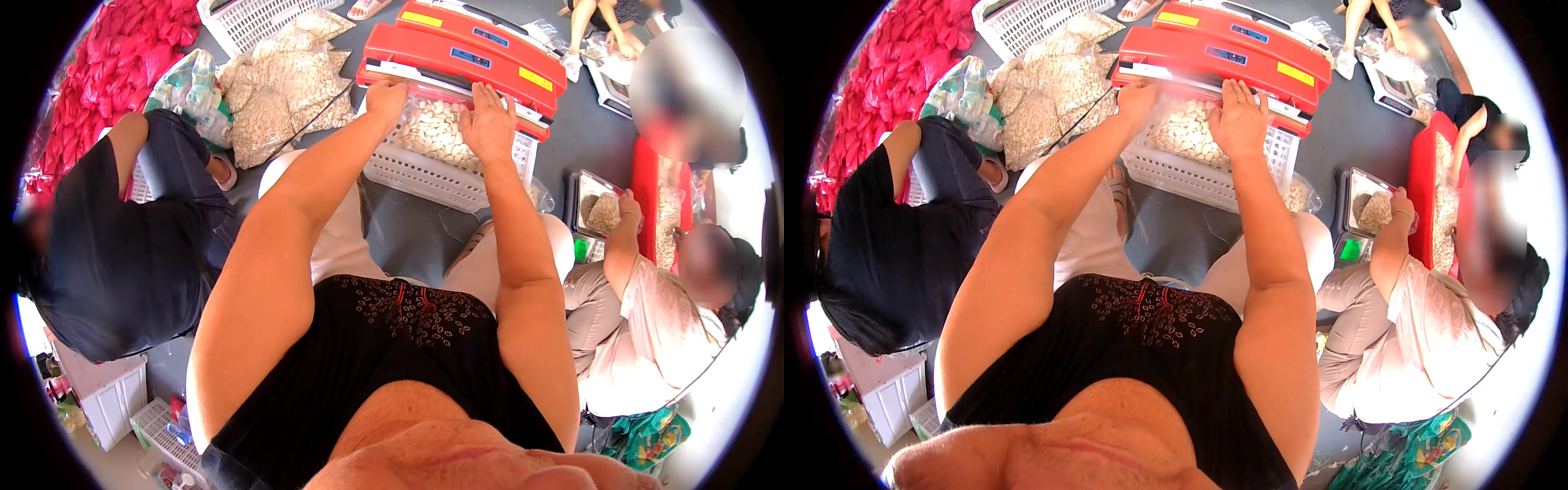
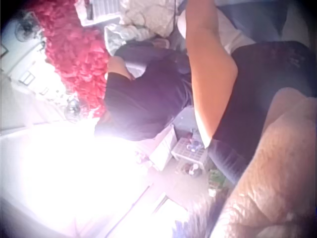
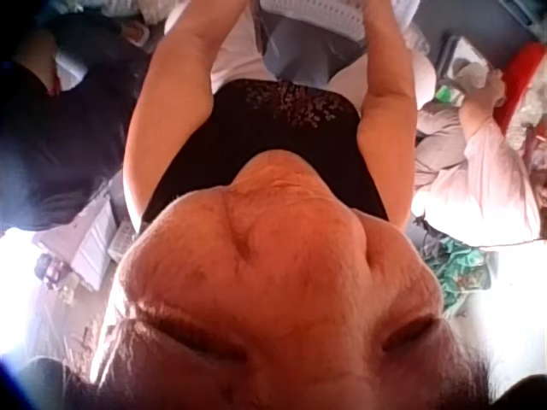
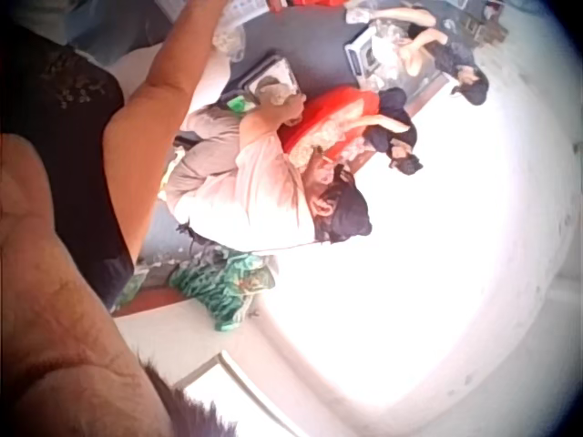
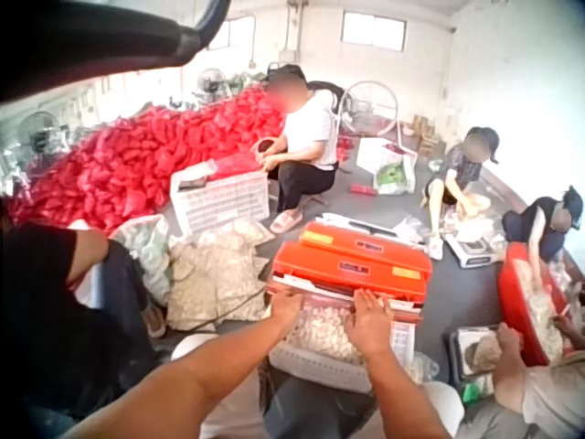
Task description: The person repeatedly scoops white snack pieces from a white plastic basket into clear plastic bags. They place each filled bag into a red vacuum sealer machine to seal it, then remove the sealed package and place it on the floor. The process is repeated continuously throughout the clip.
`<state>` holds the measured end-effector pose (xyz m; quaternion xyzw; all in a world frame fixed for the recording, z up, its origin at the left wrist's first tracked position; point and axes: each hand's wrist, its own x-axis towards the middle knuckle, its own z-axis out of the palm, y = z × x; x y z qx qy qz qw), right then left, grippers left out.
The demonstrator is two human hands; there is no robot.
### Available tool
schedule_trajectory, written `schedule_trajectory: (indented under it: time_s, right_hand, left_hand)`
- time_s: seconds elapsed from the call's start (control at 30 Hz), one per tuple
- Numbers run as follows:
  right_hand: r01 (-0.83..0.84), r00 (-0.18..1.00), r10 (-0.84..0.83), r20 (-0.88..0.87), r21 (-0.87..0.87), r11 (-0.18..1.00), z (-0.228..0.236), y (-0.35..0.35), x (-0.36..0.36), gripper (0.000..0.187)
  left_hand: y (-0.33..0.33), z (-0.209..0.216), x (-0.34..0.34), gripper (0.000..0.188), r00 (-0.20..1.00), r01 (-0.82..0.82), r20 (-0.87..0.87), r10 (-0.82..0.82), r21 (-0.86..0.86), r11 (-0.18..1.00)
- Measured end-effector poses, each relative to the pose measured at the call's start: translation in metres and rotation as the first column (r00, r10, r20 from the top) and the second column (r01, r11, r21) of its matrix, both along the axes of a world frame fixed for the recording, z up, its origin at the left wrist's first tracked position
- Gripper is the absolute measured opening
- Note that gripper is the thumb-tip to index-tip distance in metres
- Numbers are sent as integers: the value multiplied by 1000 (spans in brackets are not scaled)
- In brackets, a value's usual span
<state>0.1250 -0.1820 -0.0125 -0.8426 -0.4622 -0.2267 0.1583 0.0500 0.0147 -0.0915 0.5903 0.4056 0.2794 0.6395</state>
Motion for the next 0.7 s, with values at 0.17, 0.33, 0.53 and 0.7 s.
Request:
schedule_trajectory:
  time_s: [0.17, 0.33, 0.53, 0.7]
  right_hand:
    - [-8, 999, 8, -49, -18, 1000, 5, 0, -12, 45]
    - [19, 997, -21, -75, -28, 999, 5, -1, -13, 47]
    - [40, 994, -45, -95, -55, 998, 14, 3, -15, 49]
    - [49, 996, -53, -75, -55, 997, 9, 1, -14, 49]
  left_hand:
    - [9, -29, 7, 10, 998, -49, 44, 43, 153, 987]
    - [-6, -6, 3, 18, 998, -48, -36, 51, 72, 996]
    - [-8, 17, -5, 18, 999, -45, -33, 43, -81, 996]
    - [-13, 21, -11, 20, 1000, -6, -5, 5, -261, 965]
